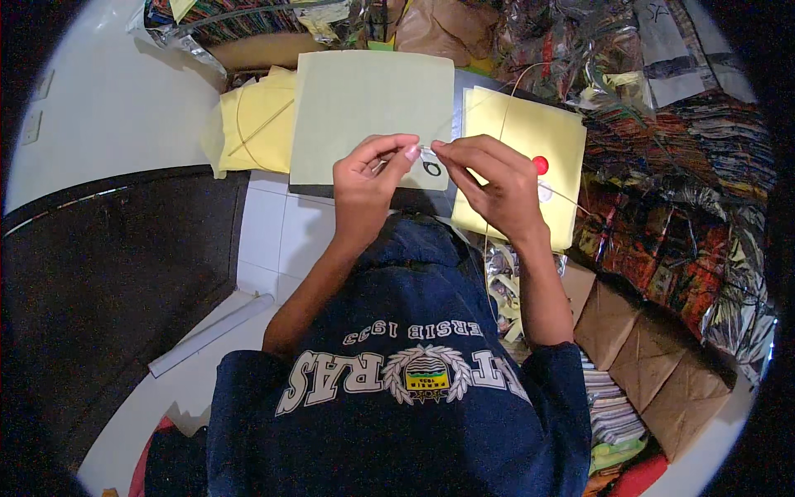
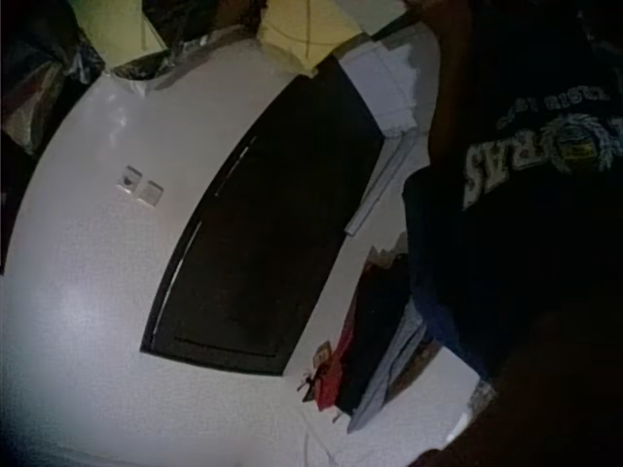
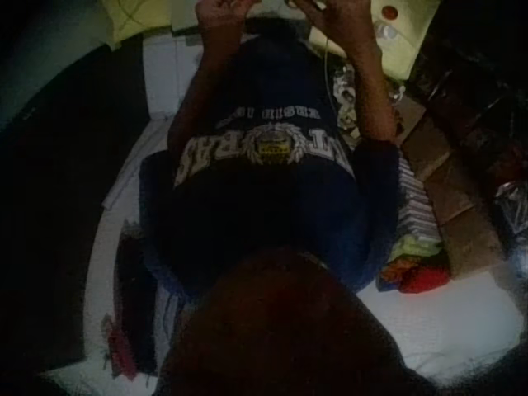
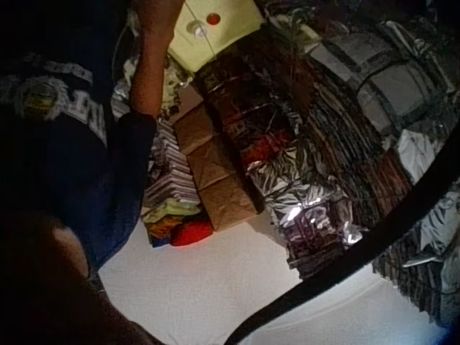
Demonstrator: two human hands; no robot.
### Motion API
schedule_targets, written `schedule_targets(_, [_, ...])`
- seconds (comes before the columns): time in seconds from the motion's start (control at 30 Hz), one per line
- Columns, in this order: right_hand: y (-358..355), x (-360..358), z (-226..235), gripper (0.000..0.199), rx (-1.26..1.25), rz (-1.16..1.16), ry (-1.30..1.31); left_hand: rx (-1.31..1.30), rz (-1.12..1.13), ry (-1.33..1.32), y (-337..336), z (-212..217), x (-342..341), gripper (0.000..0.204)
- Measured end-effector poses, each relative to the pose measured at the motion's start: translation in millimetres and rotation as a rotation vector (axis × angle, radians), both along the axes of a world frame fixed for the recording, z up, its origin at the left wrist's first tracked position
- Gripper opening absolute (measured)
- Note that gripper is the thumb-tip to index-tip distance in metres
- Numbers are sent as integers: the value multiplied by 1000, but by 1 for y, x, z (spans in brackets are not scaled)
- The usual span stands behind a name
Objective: Assembling a kite using paper, bamboo sticks, string, and glue.
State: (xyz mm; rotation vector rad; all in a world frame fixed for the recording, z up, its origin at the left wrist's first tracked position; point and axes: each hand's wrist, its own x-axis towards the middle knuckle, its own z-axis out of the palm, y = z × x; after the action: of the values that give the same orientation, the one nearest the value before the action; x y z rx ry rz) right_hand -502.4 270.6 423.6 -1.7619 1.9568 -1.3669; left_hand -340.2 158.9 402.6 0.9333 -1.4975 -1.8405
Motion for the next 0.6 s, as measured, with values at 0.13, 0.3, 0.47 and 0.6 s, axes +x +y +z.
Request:
schedule_targets(0.13, [0, 1, 2, 26, 7, 5, 2, -39, -102, 25, -3, 5, -1, 16])
schedule_targets(0.3, [-1, 0, 4, 28, 24, 14, 11, 24, -113, 11, -2, 9, -1, 15])
schedule_targets(0.47, [-1, -2, -1, 30, 14, 2, 84, 86, -120, -8, -3, 8, -2, 18])
schedule_targets(0.6, [-3, -3, -1, 29, 6, 2, 125, 242, -124, -76, -4, 10, -2, 23])
